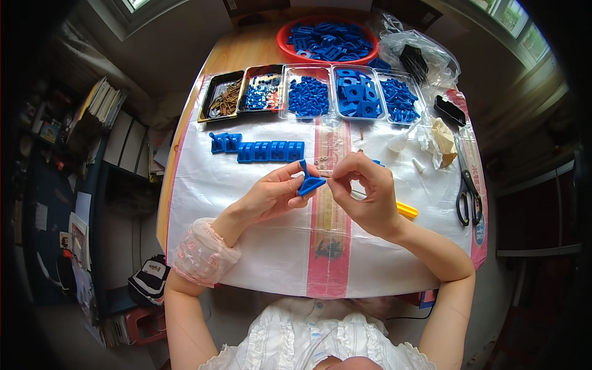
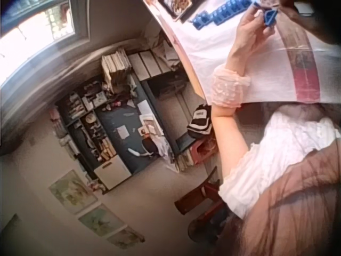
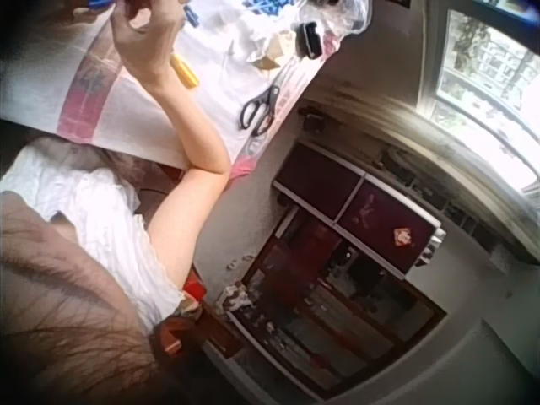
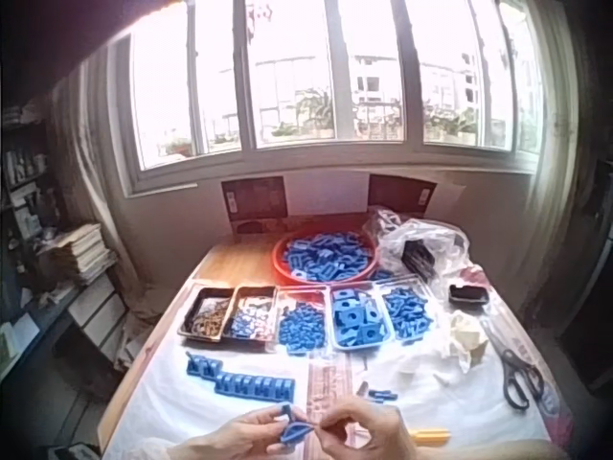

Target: Assembling small blue plastic components at a table using a screwdriver.

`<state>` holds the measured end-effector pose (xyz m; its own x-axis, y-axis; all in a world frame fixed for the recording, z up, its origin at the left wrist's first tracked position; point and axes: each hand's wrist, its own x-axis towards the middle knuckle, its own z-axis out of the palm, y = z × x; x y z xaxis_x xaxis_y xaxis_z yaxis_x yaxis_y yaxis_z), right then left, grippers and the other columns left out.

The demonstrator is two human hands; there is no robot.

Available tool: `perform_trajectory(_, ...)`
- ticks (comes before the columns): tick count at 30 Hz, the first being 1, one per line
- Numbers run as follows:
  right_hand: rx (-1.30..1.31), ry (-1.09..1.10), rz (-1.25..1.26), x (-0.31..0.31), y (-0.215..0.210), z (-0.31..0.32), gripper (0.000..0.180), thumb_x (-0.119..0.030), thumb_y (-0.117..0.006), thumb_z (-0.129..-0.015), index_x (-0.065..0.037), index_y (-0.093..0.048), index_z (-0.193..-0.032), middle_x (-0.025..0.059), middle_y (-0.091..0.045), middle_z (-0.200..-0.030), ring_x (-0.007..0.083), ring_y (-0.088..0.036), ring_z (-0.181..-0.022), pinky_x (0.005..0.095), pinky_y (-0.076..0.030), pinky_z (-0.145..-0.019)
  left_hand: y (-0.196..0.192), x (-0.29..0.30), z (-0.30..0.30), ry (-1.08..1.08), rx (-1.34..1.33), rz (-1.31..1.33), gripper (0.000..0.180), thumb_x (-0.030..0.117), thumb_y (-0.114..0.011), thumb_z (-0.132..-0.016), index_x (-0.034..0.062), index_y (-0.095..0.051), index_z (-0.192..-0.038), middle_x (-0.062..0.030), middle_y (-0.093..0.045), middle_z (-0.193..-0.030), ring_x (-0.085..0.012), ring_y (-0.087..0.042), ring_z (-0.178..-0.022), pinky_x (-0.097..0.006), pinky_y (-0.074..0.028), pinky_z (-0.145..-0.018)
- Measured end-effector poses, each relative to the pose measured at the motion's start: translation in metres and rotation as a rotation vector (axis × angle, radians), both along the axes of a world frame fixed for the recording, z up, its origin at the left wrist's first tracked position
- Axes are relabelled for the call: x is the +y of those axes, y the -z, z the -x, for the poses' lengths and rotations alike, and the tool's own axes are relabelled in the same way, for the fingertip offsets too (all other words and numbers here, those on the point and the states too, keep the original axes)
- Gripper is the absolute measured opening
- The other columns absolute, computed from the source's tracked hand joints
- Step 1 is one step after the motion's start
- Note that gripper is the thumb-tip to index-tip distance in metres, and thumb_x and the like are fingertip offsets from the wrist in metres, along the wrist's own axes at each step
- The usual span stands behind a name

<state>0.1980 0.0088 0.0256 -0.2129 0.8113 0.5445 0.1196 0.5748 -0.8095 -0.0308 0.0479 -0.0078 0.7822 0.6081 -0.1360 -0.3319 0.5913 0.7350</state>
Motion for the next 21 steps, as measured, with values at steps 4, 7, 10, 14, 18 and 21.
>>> perform_trajectory(4,-0.008,-0.007,0.055,-0.003,-0.004,0.001,0.015,0.008,-0.073,-0.085,-0.001,-0.063,-0.091,0.0037,-0.065,-0.081,0.0101,-0.065,-0.070,0.0246,-0.052,-0.063,0.006,0.002,0.003,0.055,-0.058,-0.014,0.028,0.023,-0.053,-0.110,0.0058,-0.054,-0.131,-0.0053,-0.060,-0.100,-0.0071,-0.047,-0.073,-0.021,-0.039,-0.068)
perform_trajectory(7,-0.002,-0.009,0.030,-0.004,-0.002,0.003,0.014,0.007,-0.074,-0.085,0.000,-0.063,-0.090,0.0047,-0.065,-0.080,0.0109,-0.065,-0.069,0.0249,-0.052,-0.062,0.007,0.001,0.003,0.076,-0.062,-0.030,0.029,0.025,-0.053,-0.110,0.0054,-0.054,-0.131,-0.0051,-0.060,-0.099,-0.0071,-0.047,-0.073,-0.021,-0.038,-0.069)
perform_trajectory(10,-0.041,0.002,-0.021,-0.005,-0.002,0.004,0.014,0.006,-0.075,-0.085,-0.001,-0.063,-0.088,0.0051,-0.064,-0.077,0.0115,-0.065,-0.067,0.0256,-0.051,-0.059,0.007,0.001,0.003,0.090,-0.063,-0.040,0.030,0.026,-0.053,-0.109,0.0052,-0.054,-0.131,-0.0047,-0.059,-0.099,-0.0069,-0.046,-0.073,-0.022,-0.038,-0.070)
perform_trajectory(14,-0.109,-0.013,0.014,-0.009,-0.004,0.003,0.015,0.005,-0.076,-0.084,-0.002,-0.062,-0.085,0.0045,-0.063,-0.074,0.0116,-0.063,-0.063,0.0262,-0.049,-0.056,0.006,0.000,0.003,0.078,-0.041,-0.043,0.030,0.026,-0.053,-0.110,0.0051,-0.053,-0.131,-0.0039,-0.059,-0.099,-0.0069,-0.046,-0.073,-0.022,-0.038,-0.071)
perform_trajectory(18,-0.139,-0.028,0.021,-0.010,0.000,0.004,0.016,0.005,-0.075,-0.081,-0.003,-0.061,-0.082,0.0044,-0.062,-0.073,0.0119,-0.060,-0.058,0.0269,-0.046,-0.052,0.005,0.000,0.001,0.072,-0.007,-0.055,0.030,0.026,-0.053,-0.110,0.0047,-0.053,-0.132,-0.0031,-0.059,-0.100,-0.0075,-0.048,-0.076,-0.022,-0.040,-0.073)
perform_trajectory(21,-0.163,-0.007,0.018,-0.009,0.002,0.004,0.016,0.005,-0.074,-0.079,-0.003,-0.060,-0.081,0.0050,-0.061,-0.072,0.0123,-0.058,-0.056,0.0275,-0.045,-0.052,0.001,-0.004,-0.005,0.007,0.045,-0.083,0.027,0.023,-0.054,-0.110,0.0065,-0.053,-0.131,-0.0033,-0.060,-0.101,-0.0085,-0.050,-0.080,-0.023,-0.042,-0.074)
